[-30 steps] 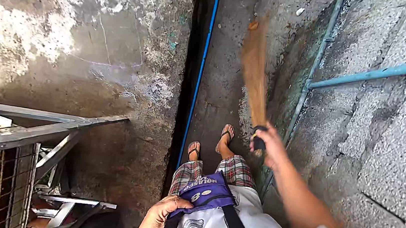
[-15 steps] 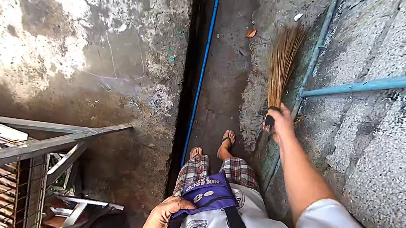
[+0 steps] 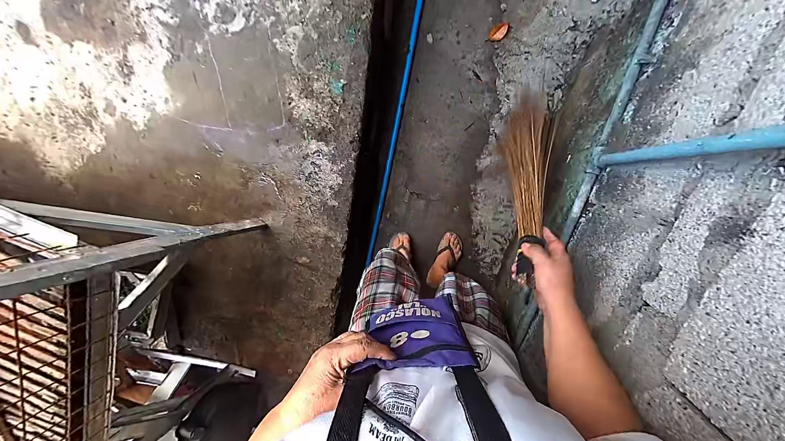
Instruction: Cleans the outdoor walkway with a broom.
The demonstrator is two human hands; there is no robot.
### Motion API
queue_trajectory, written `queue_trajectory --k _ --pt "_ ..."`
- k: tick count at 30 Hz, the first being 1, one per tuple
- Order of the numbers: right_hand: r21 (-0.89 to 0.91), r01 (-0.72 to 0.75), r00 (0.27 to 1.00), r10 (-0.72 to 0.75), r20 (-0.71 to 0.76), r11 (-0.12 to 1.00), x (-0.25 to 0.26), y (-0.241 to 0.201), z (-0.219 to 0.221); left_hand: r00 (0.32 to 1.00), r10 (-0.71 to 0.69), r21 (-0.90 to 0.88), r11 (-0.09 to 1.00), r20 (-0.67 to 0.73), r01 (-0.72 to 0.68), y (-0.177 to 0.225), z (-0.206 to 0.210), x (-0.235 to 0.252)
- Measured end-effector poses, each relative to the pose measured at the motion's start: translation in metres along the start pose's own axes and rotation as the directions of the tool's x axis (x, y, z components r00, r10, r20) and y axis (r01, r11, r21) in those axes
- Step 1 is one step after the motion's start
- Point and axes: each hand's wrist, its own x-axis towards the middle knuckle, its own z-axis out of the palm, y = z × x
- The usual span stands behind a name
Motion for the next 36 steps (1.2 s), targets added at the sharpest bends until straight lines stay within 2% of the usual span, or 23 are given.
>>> queue_trajectory --k 2,4,7,9,11,13,15,16,18,19,21,24,26,28,30,32,34,36 --pt "-0.065 0.111 0.993 -0.108 0.050 0.992 -0.001 0.003 0.021 1.000 0.008 -0.008 1.000 -0.011 -0.008 0.000 -0.003 0.005" --pt "0.024 0.101 0.984 -0.103 0.146 0.995 -0.015 -0.017 0.046 1.000 0.020 -0.025 0.999 -0.013 -0.021 0.003 -0.009 0.013" --pt "0.310 -0.164 0.953 0.070 0.293 0.936 -0.025 -0.063 0.088 0.997 0.069 -0.012 0.998 0.032 -0.069 0.006 -0.029 0.029" --pt "0.314 -0.333 0.926 0.245 0.288 0.889 -0.008 -0.090 0.105 0.995 0.092 0.012 0.996 0.041 -0.092 0.007 -0.044 0.041" --pt "0.235 -0.415 0.906 0.375 0.195 0.879 0.024 -0.109 0.103 0.995 0.097 0.026 0.995 0.013 -0.097 0.004 -0.058 0.044" --pt "0.226 -0.336 0.942 0.330 0.065 0.914 0.063 -0.124 0.086 0.996 0.081 0.027 0.996 -0.020 -0.081 -0.002 -0.075 0.048" --pt "0.094 -0.088 0.994 0.093 -0.056 0.992 0.090 -0.123 0.069 0.999 0.034 -0.026 0.999 -0.039 -0.035 -0.005 -0.086 0.048" --pt "-0.011 0.004 0.999 -0.004 -0.053 1.000 0.096 -0.117 0.067 0.999 0.005 -0.051 0.999 -0.040 -0.007 -0.005 -0.093 0.049" --pt "-0.144 0.047 0.999 -0.044 0.022 0.988 0.085 -0.107 0.082 0.999 -0.020 -0.065 0.998 -0.041 0.017 -0.007 -0.106 0.055" --pt "-0.161 0.024 0.998 -0.014 0.063 0.987 0.069 -0.106 0.093 0.999 -0.019 -0.067 0.998 -0.047 0.016 -0.009 -0.111 0.060" --pt "-0.079 -0.047 0.993 0.056 0.108 0.996 0.036 -0.109 0.114 0.999 -0.014 -0.091 0.996 -0.044 0.010 -0.011 -0.117 0.065" --pt "0.062 -0.253 0.953 0.237 0.190 0.966 0.010 -0.131 0.128 0.999 -0.008 -0.128 0.992 -0.038 0.003 -0.010 -0.127 0.076" --pt "-0.006 -0.396 0.901 0.390 0.189 0.918 0.020 -0.150 0.123 0.999 -0.005 -0.118 0.993 -0.043 0.000 -0.011 -0.133 0.079" --pt "-0.021 -0.481 0.872 0.480 0.094 0.877 0.051 -0.173 0.113 0.998 -0.018 -0.107 0.994 -0.054 0.012 -0.014 -0.140 0.080" --pt "0.002 -0.421 0.906 0.421 -0.034 0.907 0.091 -0.197 0.101 0.997 -0.029 -0.104 0.994 -0.065 0.022 -0.019 -0.148 0.079" --pt "-0.059 -0.218 0.965 0.206 -0.164 0.974 0.120 -0.211 0.096 0.996 -0.043 -0.109 0.993 -0.072 0.035 -0.022 -0.155 0.076" --pt "-0.221 -0.032 0.983 -0.010 -0.184 0.975 0.135 -0.207 0.098 0.996 -0.048 -0.102 0.994 -0.080 0.040 -0.023 -0.160 0.074" --pt "-0.303 0.041 0.987 -0.085 -0.133 0.952 0.129 -0.191 0.110 0.994 -0.045 -0.107 0.994 -0.095 0.035 -0.023 -0.162 0.075"
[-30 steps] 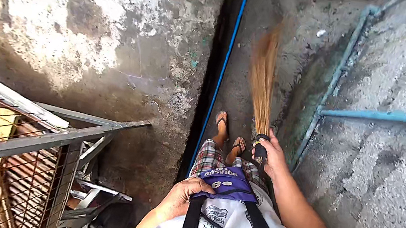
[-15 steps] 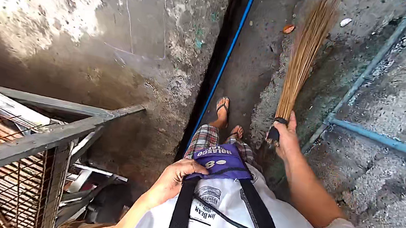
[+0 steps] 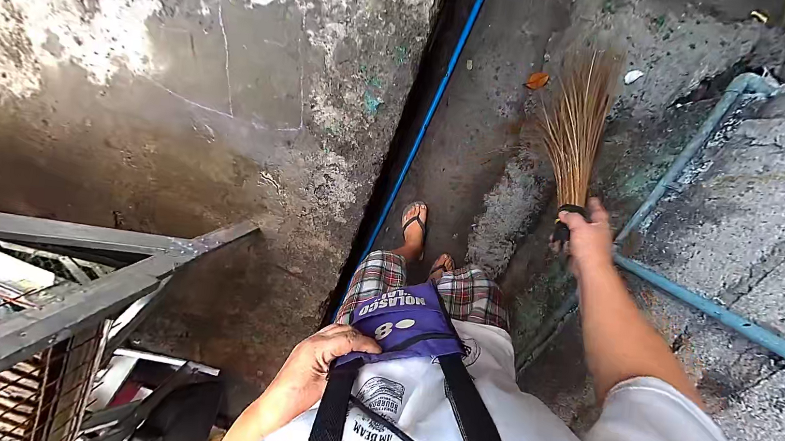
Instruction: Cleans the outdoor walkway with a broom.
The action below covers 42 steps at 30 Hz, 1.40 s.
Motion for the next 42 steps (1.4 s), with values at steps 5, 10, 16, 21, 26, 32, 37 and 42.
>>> queue_trajectory --k 5,10,16,21,26,32,37,42 --pt "0.349 -0.195 0.950 0.088 0.300 0.917 -0.093 -0.004 0.048 1.000 -0.008 -0.037 0.999 -0.006 0.008 0.011 -0.002 0.012" --pt "0.277 -0.537 0.812 0.399 0.426 0.797 -0.062 -0.036 0.031 1.000 0.018 -0.021 1.000 -0.023 -0.018 0.020 -0.003 0.029" --pt "0.370 -0.207 0.959 0.114 0.258 0.906 -0.009 -0.040 0.037 0.992 -0.108 -0.057 0.993 -0.068 0.104 0.046 -0.003 0.047" --pt "0.564 -0.357 0.889 0.086 0.450 0.745 -0.025 -0.082 0.071 0.992 -0.122 -0.048 0.992 -0.023 0.120 0.078 0.006 0.086" --pt "0.410 -0.420 0.897 0.302 0.323 0.810 0.070 -0.108 0.007 0.990 -0.139 -0.029 0.990 0.015 0.139 0.109 0.018 0.131" --pt "0.369 -0.071 0.995 0.040 0.091 0.927 0.072 -0.088 -0.045 0.988 -0.152 -0.041 0.987 0.040 0.154 0.134 0.037 0.179" --pt "0.680 -0.314 0.928 0.061 0.368 0.663 0.035 -0.135 -0.030 0.986 -0.095 0.033 0.995 0.139 0.091 0.158 0.047 0.220" --pt "0.568 -0.444 0.885 0.240 0.398 0.693 0.110 -0.146 -0.083 0.983 -0.085 0.073 0.995 0.160 0.075 0.184 0.046 0.242"
